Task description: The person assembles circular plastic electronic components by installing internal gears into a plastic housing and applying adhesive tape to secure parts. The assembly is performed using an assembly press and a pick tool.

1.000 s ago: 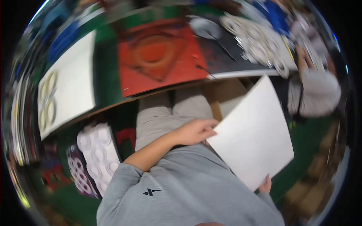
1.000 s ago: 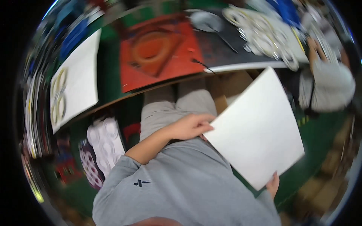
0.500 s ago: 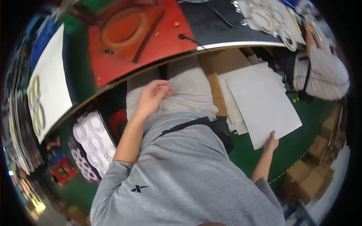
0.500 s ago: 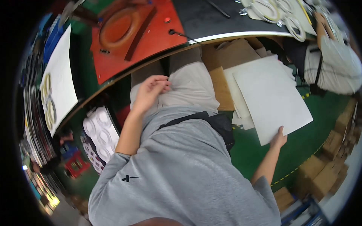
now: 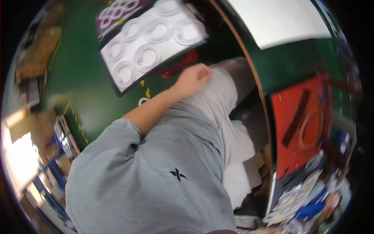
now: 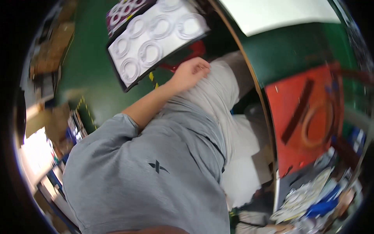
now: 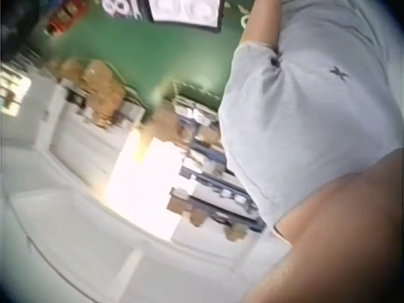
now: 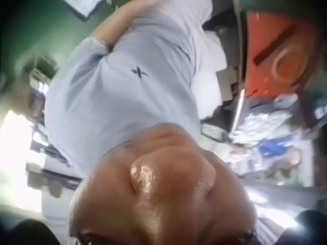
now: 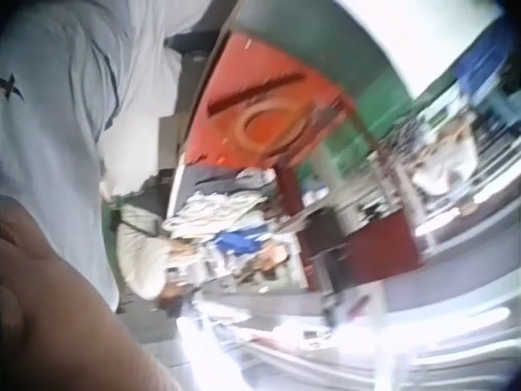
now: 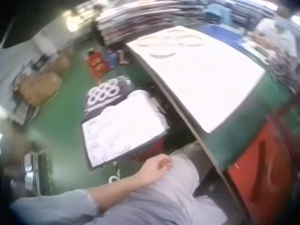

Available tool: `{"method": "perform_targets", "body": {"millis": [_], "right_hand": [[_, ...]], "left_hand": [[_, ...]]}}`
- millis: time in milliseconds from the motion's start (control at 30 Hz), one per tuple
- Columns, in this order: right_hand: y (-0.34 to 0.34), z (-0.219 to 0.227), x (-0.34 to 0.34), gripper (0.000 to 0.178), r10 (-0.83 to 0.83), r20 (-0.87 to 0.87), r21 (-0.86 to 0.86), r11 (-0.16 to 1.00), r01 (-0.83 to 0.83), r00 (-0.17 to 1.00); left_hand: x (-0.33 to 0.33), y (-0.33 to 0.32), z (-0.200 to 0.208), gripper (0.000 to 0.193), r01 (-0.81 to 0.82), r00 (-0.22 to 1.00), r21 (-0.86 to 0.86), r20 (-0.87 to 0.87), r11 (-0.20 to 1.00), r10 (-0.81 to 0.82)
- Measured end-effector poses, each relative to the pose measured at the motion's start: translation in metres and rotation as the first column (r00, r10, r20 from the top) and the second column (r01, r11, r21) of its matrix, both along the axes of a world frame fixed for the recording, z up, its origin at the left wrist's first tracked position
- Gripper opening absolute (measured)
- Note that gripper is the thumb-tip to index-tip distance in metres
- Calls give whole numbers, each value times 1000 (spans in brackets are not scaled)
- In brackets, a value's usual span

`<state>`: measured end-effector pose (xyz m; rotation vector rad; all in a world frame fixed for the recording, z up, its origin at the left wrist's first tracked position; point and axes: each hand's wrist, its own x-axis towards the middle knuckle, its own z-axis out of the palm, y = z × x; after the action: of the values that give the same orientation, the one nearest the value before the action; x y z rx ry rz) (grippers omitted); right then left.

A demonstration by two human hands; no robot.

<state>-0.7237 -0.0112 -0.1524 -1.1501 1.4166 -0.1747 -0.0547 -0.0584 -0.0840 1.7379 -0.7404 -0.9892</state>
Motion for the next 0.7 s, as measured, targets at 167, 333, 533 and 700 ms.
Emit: {"method": "perform_targets", "body": {"millis": [167,333,533,700], "right_hand": [[-152,-24,74,24,21,300,66,997,-42,954],[-197,-10,88,24,-90,451,252,967,-30,888],[-211,14,120,25,-296,504,479,878,22,812],[-214,37,137,26,-467,552,525,838,148,691]], "left_hand": [[7,17,-2,15,-167,986,79,20,983,166],[15,87,-43,18,-340,936,271,190,900,296],[-21,242,-154,20,-344,863,737,4,582,506],[-58,337,-200,17,-219,827,847,-103,484,553]]}}
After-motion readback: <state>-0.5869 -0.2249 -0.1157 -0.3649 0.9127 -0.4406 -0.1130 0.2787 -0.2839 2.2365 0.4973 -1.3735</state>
